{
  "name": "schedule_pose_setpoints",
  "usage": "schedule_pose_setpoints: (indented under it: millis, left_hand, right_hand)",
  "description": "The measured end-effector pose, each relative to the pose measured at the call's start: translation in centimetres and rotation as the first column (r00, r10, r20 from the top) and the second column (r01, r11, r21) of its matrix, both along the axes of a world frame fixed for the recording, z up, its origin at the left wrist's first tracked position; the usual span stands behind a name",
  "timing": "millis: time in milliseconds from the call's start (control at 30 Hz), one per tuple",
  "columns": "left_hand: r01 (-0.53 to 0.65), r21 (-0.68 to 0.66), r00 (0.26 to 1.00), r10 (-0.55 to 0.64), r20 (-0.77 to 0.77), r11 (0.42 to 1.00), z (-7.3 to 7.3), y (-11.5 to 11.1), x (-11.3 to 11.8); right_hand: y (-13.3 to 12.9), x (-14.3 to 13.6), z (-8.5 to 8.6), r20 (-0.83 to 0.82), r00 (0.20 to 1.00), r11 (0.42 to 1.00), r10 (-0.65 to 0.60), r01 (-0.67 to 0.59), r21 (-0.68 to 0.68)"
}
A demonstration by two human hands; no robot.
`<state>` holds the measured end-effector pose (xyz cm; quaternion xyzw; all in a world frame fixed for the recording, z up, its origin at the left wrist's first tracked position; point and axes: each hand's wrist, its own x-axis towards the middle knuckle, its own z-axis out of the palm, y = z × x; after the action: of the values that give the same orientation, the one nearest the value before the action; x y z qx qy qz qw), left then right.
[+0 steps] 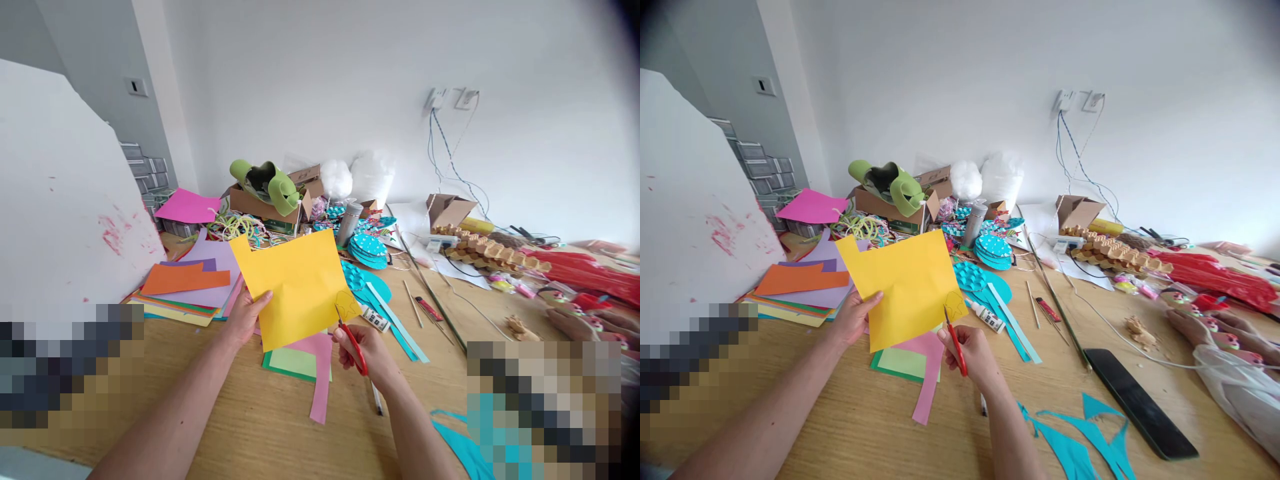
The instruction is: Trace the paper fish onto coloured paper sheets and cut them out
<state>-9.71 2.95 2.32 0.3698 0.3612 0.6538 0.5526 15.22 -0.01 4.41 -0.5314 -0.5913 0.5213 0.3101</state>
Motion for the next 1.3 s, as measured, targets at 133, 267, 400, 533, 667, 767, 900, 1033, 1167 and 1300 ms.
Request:
schedule_pose_setpoints:
  millis: [133,267,400,533,667,767,900,1033,1167,1300]
  left_hand:
    - [-0.013,0.010,1.000,0.013,0.011,1.000,-0.17,0.08,-0.10]
    - [0.002,0.018,1.000,-0.002,0.002,1.000,-0.34,0.16,-0.12]
    - [-0.002,0.021,1.000,0.002,0.014,1.000,-0.45,0.22,-0.12]
    - [0.001,0.013,0.999,-0.001,0.037,1.000,-0.27,0.10,-0.09]
    - [0.006,0.000,0.999,-0.006,0.053,1.000,-0.11,-0.01,-0.01]
    - [0.010,-0.005,0.998,-0.010,0.067,1.000,-0.17,0.01,0.03]
    - [0.022,-0.019,0.997,-0.021,0.070,1.000,-0.21,0.00,0.09]
    - [0.055,-0.023,0.997,-0.054,0.061,0.998,-0.06,-0.12,0.16]
    - [0.061,-0.039,0.997,-0.059,0.055,0.997,-0.01,-0.15,0.18]
    - [0.067,-0.071,0.997,-0.064,0.042,0.995,-0.18,-0.11,0.19]
  right_hand:
    - [-0.01,0.01,-0.01,0.001,0.999,0.998,-0.043,0.043,-0.040]
    - [-0.05,-0.09,0.03,-0.015,0.999,0.999,-0.033,0.032,-0.040]
    - [0.05,-0.15,-0.05,0.001,0.999,0.997,-0.053,0.053,-0.048]
    - [0.16,-0.13,-0.13,0.007,0.997,0.996,-0.078,0.078,-0.053]
    - [0.16,-0.14,-0.14,-0.003,0.997,0.995,-0.080,0.080,-0.055]
    - [0.16,-0.14,-0.27,-0.027,0.998,0.998,-0.051,0.050,-0.038]
    - [0.08,-0.09,-0.34,-0.045,0.999,0.999,-0.029,0.028,-0.023]
    - [-0.07,-0.03,-0.04,-0.086,0.996,1.000,-0.017,0.016,-0.017]
    - [-0.12,-0.09,0.14,-0.064,0.998,0.999,-0.010,0.008,-0.031]
    - [-0.15,-0.25,0.19,-0.033,0.999,0.999,-0.026,0.026,-0.022]
